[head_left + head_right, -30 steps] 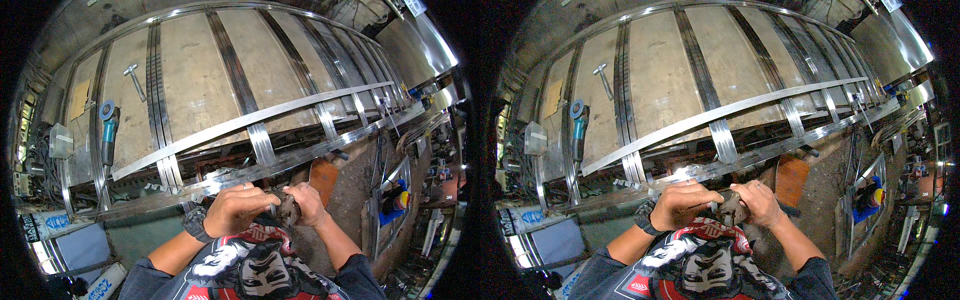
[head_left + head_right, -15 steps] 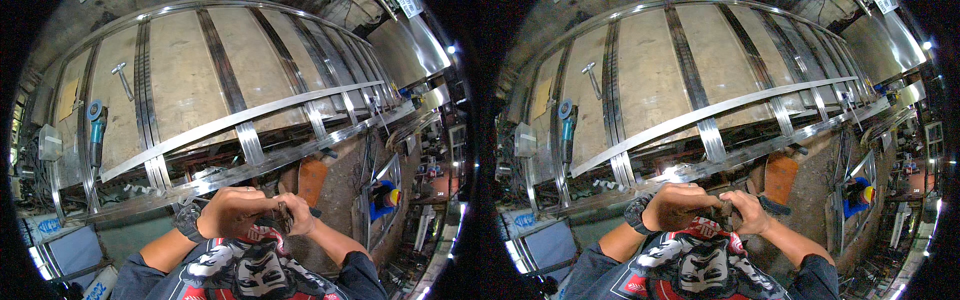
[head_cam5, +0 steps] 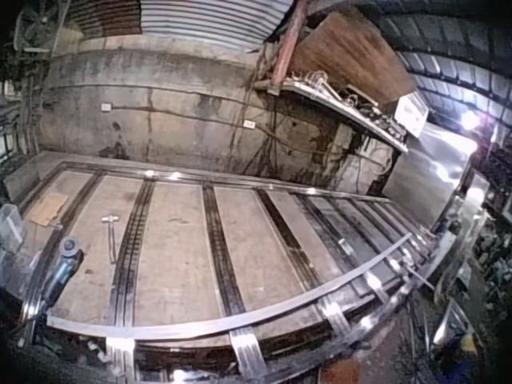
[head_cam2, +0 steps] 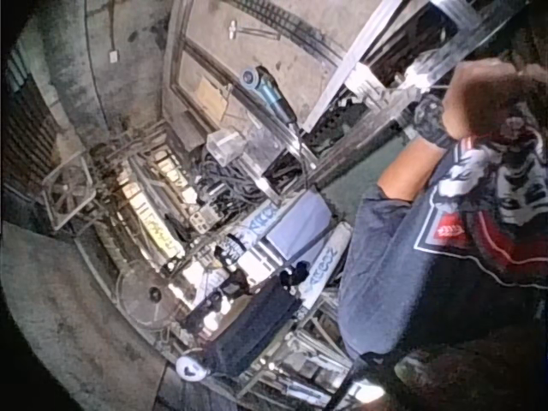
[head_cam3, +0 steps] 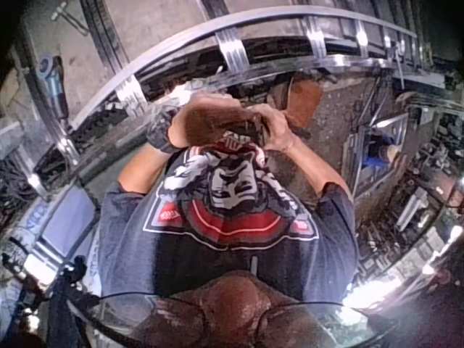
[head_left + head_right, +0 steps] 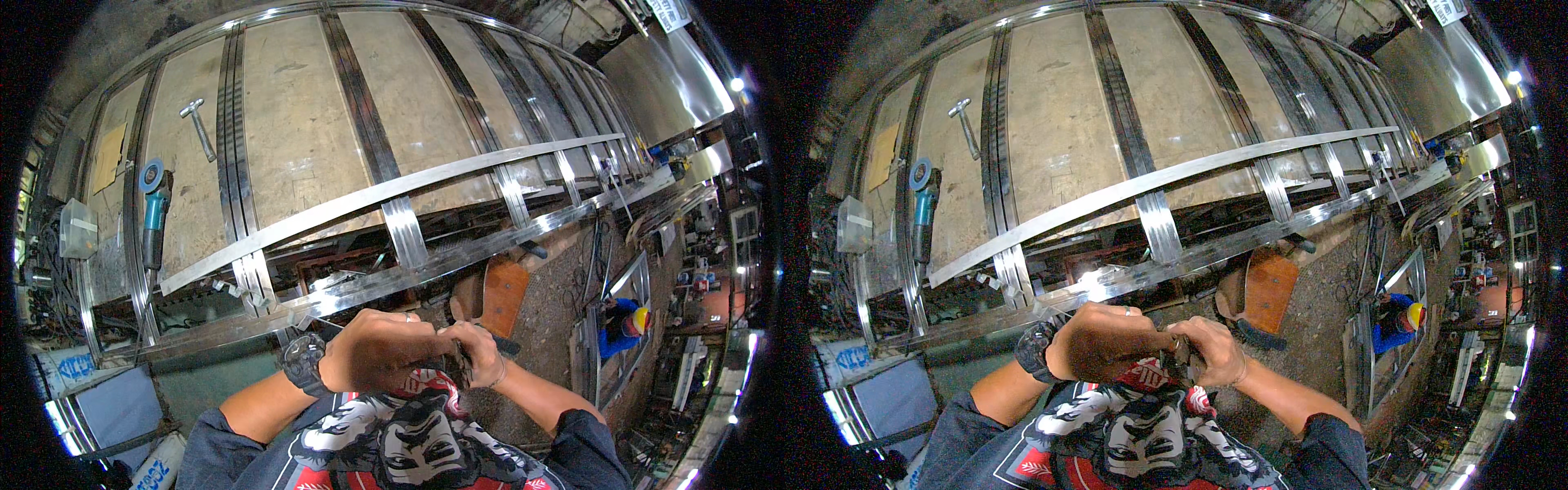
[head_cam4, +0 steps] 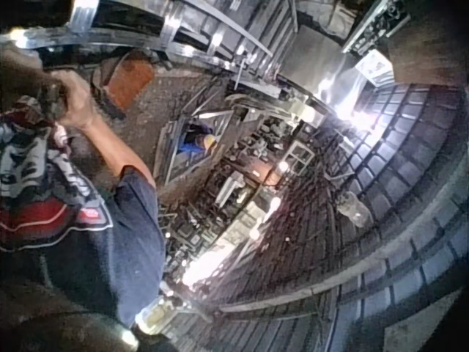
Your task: The person uses locking pliers to bend small metal tabs on a metal frame. They repeatedly clamp, bend, and release the tabs, then move to a workbench to continue bending additional tabs.
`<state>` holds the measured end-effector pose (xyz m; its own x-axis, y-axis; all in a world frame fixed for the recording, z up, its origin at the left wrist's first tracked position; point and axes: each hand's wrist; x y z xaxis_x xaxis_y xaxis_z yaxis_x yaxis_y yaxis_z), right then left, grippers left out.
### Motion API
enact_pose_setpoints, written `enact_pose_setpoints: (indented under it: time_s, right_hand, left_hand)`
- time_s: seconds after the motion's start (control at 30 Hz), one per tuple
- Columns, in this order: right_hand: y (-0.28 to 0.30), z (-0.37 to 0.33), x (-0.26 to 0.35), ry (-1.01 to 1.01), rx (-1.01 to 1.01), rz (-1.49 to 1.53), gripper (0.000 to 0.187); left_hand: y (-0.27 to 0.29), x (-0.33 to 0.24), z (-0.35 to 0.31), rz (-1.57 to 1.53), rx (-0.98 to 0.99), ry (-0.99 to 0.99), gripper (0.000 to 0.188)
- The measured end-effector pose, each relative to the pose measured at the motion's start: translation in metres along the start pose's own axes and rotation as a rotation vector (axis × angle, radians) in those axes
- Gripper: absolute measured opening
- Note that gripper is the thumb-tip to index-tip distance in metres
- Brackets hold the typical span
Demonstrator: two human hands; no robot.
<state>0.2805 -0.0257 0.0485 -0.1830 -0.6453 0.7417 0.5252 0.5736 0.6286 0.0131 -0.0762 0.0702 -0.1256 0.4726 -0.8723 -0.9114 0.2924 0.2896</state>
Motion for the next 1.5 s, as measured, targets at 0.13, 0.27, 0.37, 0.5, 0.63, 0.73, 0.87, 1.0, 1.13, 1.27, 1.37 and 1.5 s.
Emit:
enact_pose_setpoints:
  time_s: [0.13, 0.27, 0.37, 0.5, 0.63, 0.73, 0.87, 1.0, 1.13, 1.27, 1.37, 1.5]
  right_hand:
    - [0.0, 0.005, -0.021, 0.151, -0.098, -0.199, 0.055]
    - [-0.002, 0.016, -0.046, 0.102, -0.255, -0.305, 0.055]
    - [0.006, 0.003, -0.064, 0.029, -0.204, -0.261, 0.054]
    - [-0.005, -0.006, -0.057, -0.133, -0.245, -0.188, 0.049]
    - [-0.026, -0.009, -0.036, -0.485, -0.304, 0.093, 0.041]
    - [-0.03, -0.01, -0.037, -0.53, -0.262, 0.184, 0.039]
    - [-0.02, 0.009, -0.018, -0.38, -0.348, 0.014, 0.032]
    - [-0.009, 0.021, -0.014, -0.43, -0.44, 0.161, 0.033]
    - [-0.007, 0.037, 0.001, -0.37, -0.504, 0.209, 0.031]
    - [-0.01, 0.039, -0.001, -0.371, -0.498, 0.253, 0.028]
    - [-0.015, 0.039, -0.006, -0.368, -0.512, 0.319, 0.027]
    - [-0.007, 0.04, 0.0, -0.422, -0.43, 0.444, 0.027]
  left_hand:
    - [-0.014, -0.009, -0.002, 0.342, 0.005, 0.054, 0.044]
    - [-0.024, -0.003, 0.012, 0.416, -0.319, -0.065, 0.041]
    - [-0.016, 0.002, 0.025, 0.306, -0.417, -0.067, 0.031]
    - [-0.006, 0.003, 0.038, 0.225, -0.469, -0.034, 0.03]
    - [-0.004, 0.02, 0.042, 0.151, -0.502, -0.008, 0.026]
    - [-0.004, 0.02, 0.044, 0.114, -0.508, 0.033, 0.025]
    - [-0.006, 0.016, 0.048, 0.168, -0.565, 0.025, 0.026]
    - [-0.009, 0.006, 0.055, 0.24, -0.627, -0.003, 0.027]
    - [-0.004, 0.004, 0.058, 0.247, -0.636, 0.005, 0.028]
    - [0.001, 0.008, 0.06, 0.235, -0.609, 0.022, 0.028]
    - [0.001, 0.007, 0.062, 0.206, -0.618, 0.031, 0.026]
    - [0.005, 0.003, 0.062, 0.18, -0.592, 0.064, 0.025]
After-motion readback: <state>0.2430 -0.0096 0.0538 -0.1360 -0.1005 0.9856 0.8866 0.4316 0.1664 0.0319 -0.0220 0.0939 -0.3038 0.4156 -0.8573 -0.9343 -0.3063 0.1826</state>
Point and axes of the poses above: each hand's wrist, its own z-axis towards the middle knuckle, its own y-axis out of the back of the hand, x = y × z
